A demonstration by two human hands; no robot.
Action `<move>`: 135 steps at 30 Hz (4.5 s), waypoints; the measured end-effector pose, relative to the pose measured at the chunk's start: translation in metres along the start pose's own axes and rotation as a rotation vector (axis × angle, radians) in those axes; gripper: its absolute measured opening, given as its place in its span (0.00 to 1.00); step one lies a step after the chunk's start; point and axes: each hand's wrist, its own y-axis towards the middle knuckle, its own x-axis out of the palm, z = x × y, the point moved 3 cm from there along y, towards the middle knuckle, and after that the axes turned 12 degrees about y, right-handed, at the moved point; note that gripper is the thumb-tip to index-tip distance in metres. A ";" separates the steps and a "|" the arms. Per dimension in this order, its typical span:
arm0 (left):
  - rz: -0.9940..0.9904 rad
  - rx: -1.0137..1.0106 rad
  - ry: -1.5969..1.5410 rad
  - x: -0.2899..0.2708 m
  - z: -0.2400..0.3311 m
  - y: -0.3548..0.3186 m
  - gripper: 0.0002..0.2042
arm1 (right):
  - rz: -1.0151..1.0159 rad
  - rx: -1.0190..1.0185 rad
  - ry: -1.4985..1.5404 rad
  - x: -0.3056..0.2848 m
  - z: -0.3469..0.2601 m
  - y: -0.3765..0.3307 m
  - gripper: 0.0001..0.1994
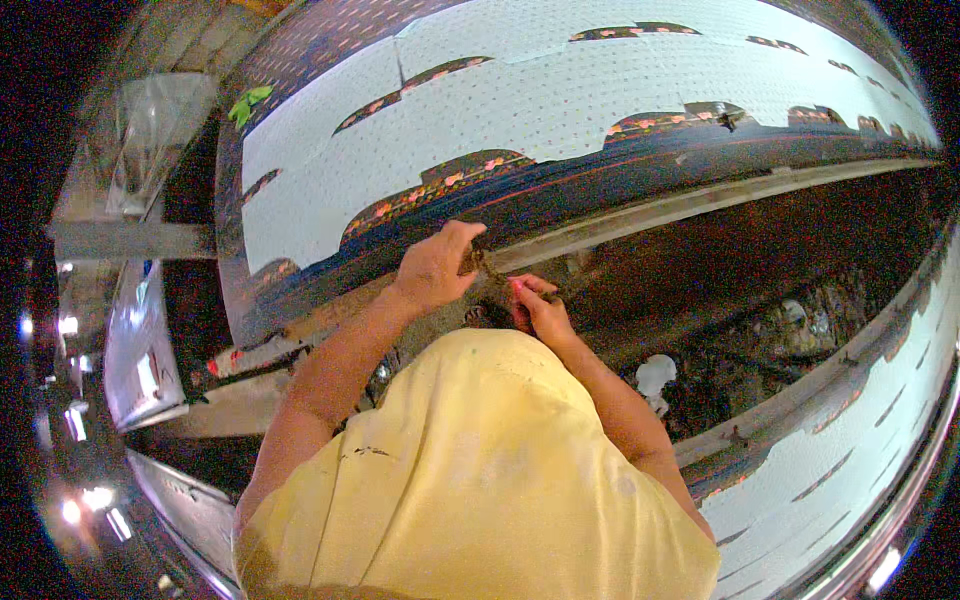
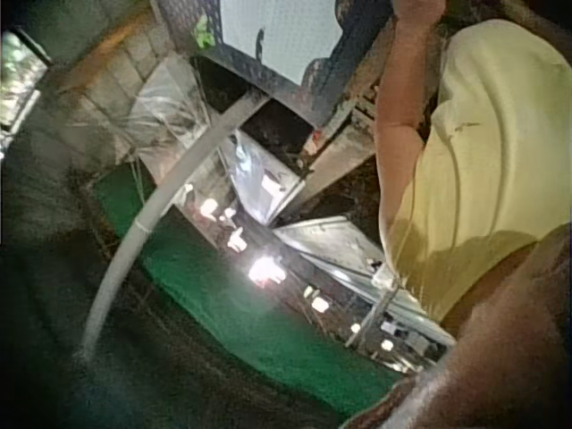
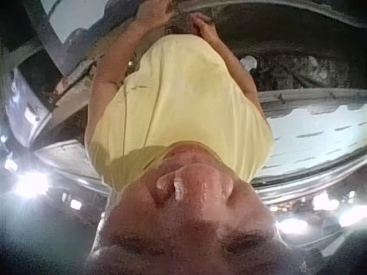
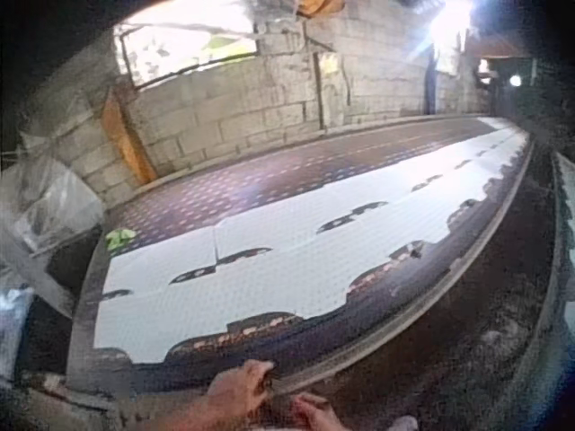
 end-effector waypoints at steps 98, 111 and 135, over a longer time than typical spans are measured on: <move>-0.591 -0.538 -0.174 -0.064 -0.012 -0.025 0.20 | 0.371 -0.896 -1.786 -0.289 -0.487 0.120 0.18; -0.054 -0.269 0.193 -0.141 0.133 0.110 0.30 | 0.367 -0.705 -1.358 -0.356 -0.484 0.166 0.17; -0.213 -0.025 0.091 0.139 0.270 0.328 0.37 | 0.184 -0.944 -0.934 -0.307 -0.429 -0.032 0.24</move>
